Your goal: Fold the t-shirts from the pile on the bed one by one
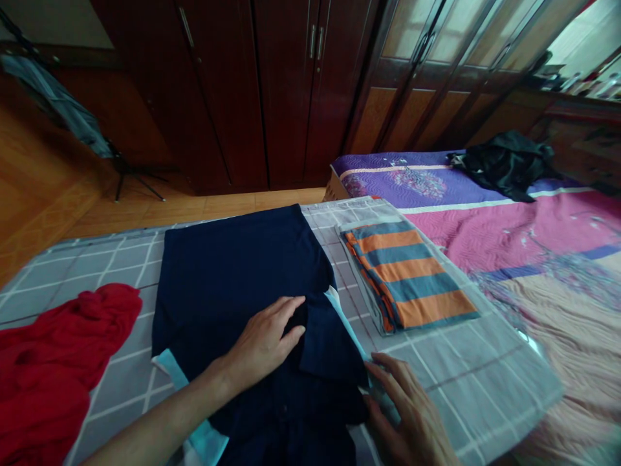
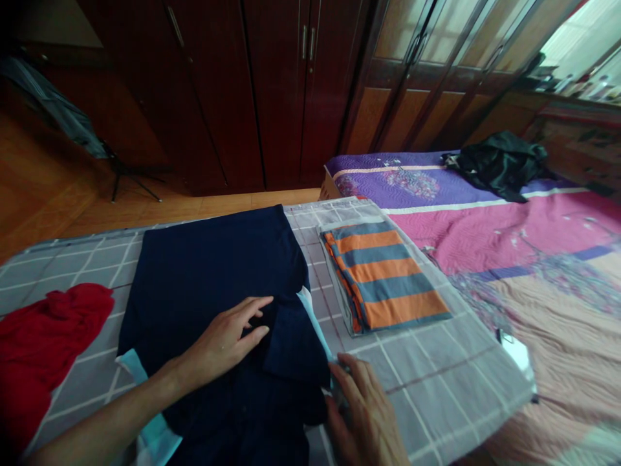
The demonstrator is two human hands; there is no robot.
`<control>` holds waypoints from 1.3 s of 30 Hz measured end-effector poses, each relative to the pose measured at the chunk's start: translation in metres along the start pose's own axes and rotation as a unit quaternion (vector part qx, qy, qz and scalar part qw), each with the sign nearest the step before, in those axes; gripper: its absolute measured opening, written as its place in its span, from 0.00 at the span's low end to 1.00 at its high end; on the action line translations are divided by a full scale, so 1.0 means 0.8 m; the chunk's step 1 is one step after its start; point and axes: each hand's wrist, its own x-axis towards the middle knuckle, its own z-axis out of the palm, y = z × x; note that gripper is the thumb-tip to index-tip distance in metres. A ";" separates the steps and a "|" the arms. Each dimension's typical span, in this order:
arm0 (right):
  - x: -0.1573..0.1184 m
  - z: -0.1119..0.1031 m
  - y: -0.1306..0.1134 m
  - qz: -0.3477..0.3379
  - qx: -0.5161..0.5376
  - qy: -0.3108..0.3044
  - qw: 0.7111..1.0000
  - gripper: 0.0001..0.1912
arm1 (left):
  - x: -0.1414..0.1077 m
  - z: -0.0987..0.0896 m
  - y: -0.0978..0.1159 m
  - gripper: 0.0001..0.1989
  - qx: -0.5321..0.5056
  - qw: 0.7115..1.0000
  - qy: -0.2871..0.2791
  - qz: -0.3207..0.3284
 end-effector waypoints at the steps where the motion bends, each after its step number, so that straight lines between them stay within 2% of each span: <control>1: -0.003 0.001 0.002 0.014 -0.006 0.005 1.000 0.21 | 0.012 -0.005 0.004 0.19 0.041 0.999 -0.007 -0.002; 4: -0.006 0.002 0.003 0.059 -0.032 0.030 0.997 0.22 | 0.040 -0.007 0.014 0.16 0.147 0.988 -0.030 -0.020; 6: -0.006 0.002 0.001 0.078 -0.047 0.040 0.995 0.17 | 0.049 0.001 0.018 0.18 0.183 0.981 -0.048 -0.031; 9: -0.006 0.007 -0.001 0.082 -0.043 0.045 0.995 0.08 | 0.048 0.016 0.020 0.17 0.197 0.978 -0.055 -0.041; 11: -0.005 0.010 -0.002 0.076 -0.024 0.051 0.995 0.05 | 0.043 0.024 0.019 0.13 0.188 0.980 -0.051 -0.037; 14: 0.000 0.013 -0.007 0.064 0.018 0.066 0.996 0.06 | 0.040 0.031 0.016 0.04 0.146 0.988 -0.040 -0.021; 16: 0.004 0.013 -0.012 0.063 0.056 0.073 0.994 0.07 | 0.042 0.033 0.014 0.02 0.095 0.995 -0.022 -0.030; 19: 0.008 0.011 -0.024 0.058 0.104 0.087 0.989 0.09 | 0.049 0.034 0.007 0.01 -0.034 0.997 0.014 -0.064; 21: 0.010 0.010 -0.031 0.040 0.110 0.089 0.989 0.11 | 0.053 0.033 0.000 0.00 -0.133 0.988 0.034 -0.075; 23: 0.011 0.008 -0.036 0.018 0.108 0.076 0.991 0.13 | 0.056 0.033 -0.007 0.05 -0.203 0.976 0.043 -0.069; 26: 0.012 0.006 -0.038 -0.006 0.109 0.041 0.993 0.16 | 0.058 0.032 -0.017 0.13 -0.226 0.972 0.033 -0.056; 29: 0.013 0.005 -0.037 -0.023 0.111 0.018 0.993 0.19 | 0.057 0.030 -0.020 0.20 -0.211 0.976 0.020 -0.048; 33: 0.015 0.001 -0.039 -0.037 0.101 0.023 0.994 0.19 | 0.054 0.020 -0.010 0.29 -0.162 0.986 0.012 -0.029; 39: 0.014 -0.001 -0.036 -0.057 0.078 0.000 0.995 0.18 | 0.053 0.015 -0.001 0.29 -0.072 0.997 0.003 0.004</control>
